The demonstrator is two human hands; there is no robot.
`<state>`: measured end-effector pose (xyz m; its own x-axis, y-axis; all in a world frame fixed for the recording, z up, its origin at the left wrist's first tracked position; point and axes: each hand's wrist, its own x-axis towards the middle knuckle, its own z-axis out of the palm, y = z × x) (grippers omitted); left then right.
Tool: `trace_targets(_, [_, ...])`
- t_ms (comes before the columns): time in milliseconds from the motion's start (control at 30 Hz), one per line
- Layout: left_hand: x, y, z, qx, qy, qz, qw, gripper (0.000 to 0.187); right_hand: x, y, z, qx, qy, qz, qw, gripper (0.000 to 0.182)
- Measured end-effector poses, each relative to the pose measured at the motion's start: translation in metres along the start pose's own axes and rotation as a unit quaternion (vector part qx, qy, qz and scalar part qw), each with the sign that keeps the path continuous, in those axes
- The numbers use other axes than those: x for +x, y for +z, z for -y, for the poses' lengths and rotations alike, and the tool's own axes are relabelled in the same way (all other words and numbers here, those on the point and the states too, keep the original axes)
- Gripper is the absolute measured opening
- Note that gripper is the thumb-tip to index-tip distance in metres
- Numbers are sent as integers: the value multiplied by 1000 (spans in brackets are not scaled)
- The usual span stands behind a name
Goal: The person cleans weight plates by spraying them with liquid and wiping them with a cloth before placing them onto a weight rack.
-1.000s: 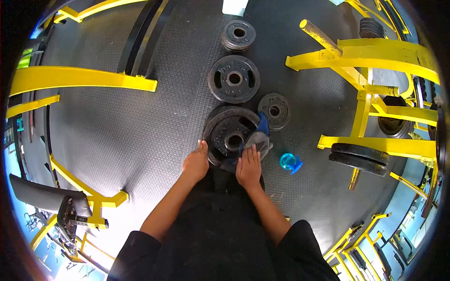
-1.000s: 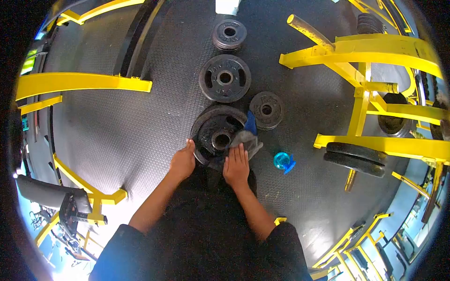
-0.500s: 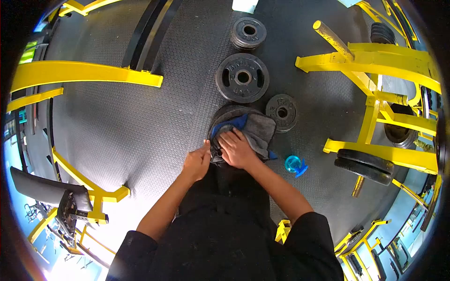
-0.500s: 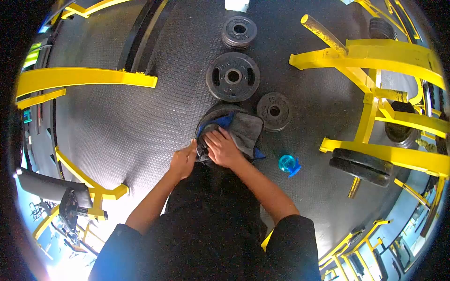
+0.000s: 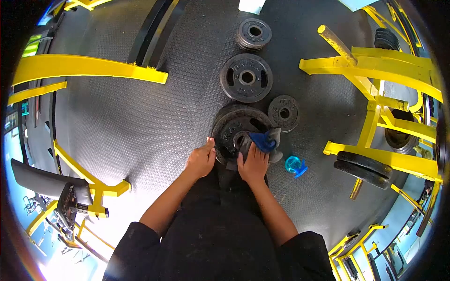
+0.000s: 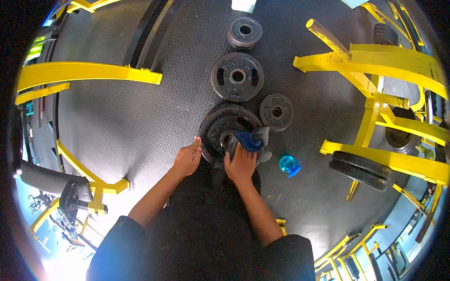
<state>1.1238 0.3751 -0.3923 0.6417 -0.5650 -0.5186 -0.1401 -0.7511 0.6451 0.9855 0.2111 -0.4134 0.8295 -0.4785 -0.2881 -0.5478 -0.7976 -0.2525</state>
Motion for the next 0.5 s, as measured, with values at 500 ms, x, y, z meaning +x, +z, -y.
trace_targets(500, [3, -2, 11, -20, -30, 0, 999, 46, -12, 11, 23, 90, -246, 65, 963, 53])
